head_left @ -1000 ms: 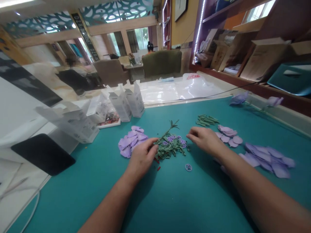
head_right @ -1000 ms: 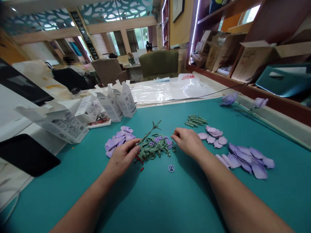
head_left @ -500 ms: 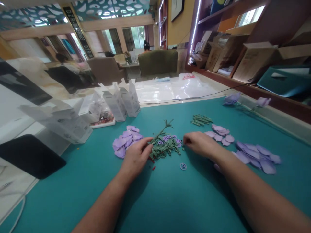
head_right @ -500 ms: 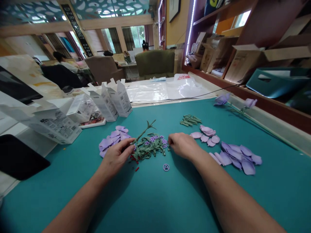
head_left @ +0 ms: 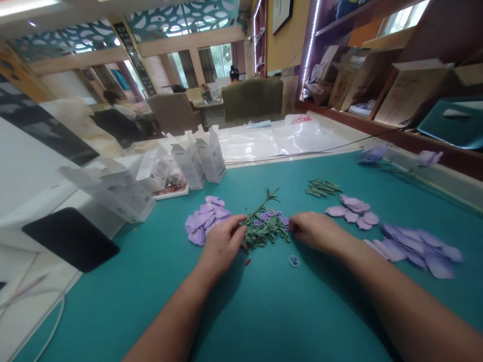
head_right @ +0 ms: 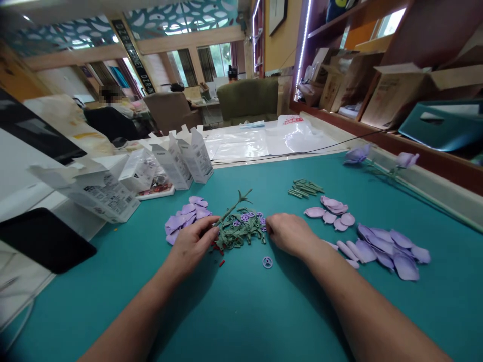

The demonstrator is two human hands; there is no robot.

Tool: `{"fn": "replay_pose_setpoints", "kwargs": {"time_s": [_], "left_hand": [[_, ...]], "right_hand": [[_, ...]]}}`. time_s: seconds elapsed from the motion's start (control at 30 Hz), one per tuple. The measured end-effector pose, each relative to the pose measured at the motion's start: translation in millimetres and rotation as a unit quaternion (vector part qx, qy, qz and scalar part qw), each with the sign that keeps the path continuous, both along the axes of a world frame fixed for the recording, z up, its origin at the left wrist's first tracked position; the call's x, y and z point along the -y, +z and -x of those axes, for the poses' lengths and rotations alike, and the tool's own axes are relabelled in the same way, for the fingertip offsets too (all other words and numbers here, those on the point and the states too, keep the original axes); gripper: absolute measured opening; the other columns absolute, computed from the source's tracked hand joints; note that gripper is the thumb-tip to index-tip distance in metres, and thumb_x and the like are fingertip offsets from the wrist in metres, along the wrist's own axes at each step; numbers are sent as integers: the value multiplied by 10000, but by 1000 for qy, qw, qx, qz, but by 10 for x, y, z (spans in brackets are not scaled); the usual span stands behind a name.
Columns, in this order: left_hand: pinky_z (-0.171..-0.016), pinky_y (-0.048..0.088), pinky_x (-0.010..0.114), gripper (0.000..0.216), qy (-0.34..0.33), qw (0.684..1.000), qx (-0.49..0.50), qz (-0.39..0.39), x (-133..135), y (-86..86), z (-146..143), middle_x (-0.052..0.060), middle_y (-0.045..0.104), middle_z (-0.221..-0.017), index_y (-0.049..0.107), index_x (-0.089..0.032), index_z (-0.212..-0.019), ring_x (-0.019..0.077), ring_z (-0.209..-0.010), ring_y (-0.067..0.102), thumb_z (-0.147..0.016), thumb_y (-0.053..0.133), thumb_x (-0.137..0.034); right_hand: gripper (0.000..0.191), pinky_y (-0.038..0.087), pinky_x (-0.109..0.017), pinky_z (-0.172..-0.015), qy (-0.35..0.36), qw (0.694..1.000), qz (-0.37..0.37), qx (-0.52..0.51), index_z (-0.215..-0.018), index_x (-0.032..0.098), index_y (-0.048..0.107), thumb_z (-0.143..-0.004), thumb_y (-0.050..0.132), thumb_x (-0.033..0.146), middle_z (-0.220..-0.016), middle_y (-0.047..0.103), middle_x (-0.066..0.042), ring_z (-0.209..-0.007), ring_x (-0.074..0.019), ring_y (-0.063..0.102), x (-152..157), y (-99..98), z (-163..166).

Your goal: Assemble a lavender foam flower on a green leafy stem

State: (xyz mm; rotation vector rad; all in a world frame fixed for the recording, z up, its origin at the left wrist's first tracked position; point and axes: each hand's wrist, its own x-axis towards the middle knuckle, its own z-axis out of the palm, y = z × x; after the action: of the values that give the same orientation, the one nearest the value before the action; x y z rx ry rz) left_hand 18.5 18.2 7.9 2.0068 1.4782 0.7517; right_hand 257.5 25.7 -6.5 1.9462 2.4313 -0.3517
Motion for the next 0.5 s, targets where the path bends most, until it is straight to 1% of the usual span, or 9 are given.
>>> {"fn": "replay_pose_setpoints", "kwargs": {"time_s": [0.17, 0.27, 0.33, 0.4, 0.5], "left_hand": [[-719, 480, 289, 344, -3, 1000, -2, 4, 6, -4, -1, 49, 724, -835, 669, -161, -1121, 193, -766, 655, -860, 472, -268], [-725, 476, 293, 340, -4, 1000, -8, -4, 10, 7, -2, 55, 725, -858, 671, -158, -1114, 196, -775, 653, -864, 468, -267], [-726, 473, 296, 335, -5, 1000, -10, -7, 13, 16, -4, 57, 725, -860, 671, -158, -1106, 196, -774, 649, -869, 462, -268], [-726, 468, 292, 320, -9, 1000, -7, -7, 15, 19, -7, 53, 723, -852, 675, -163, -1084, 192, -774, 644, -868, 460, -261], [-695, 467, 275, 291, -19, 1000, 19, 14, 26, 16, -16, 36, 707, -802, 674, -169, -1041, 176, -728, 635, -872, 452, -254]], "right_hand": [[206, 260, -279, -529, -1, 1000, -2, 8, -779, 204, 679, -744, 511, 89, -797, 711, -74, -697, -198, 625, 22, -10, 32], [151, 261, -279, -527, -8, 1000, -16, -15, -731, 199, 641, -738, 521, 108, -771, 689, -68, -659, -189, 588, 47, 50, 58], [114, 275, -269, -523, -15, 998, -17, -61, -692, 206, 601, -724, 532, 120, -726, 661, -42, -628, -171, 549, 68, 114, 83], [107, 297, -253, -518, -13, 991, -1, -136, -666, 212, 561, -711, 527, 121, -662, 619, -6, -597, -152, 512, 91, 164, 122], [121, 348, -235, -533, 18, 964, 26, -266, -731, 216, 572, -729, 482, 135, -656, 593, 18, -598, -141, 500, 131, 156, 225]]}}
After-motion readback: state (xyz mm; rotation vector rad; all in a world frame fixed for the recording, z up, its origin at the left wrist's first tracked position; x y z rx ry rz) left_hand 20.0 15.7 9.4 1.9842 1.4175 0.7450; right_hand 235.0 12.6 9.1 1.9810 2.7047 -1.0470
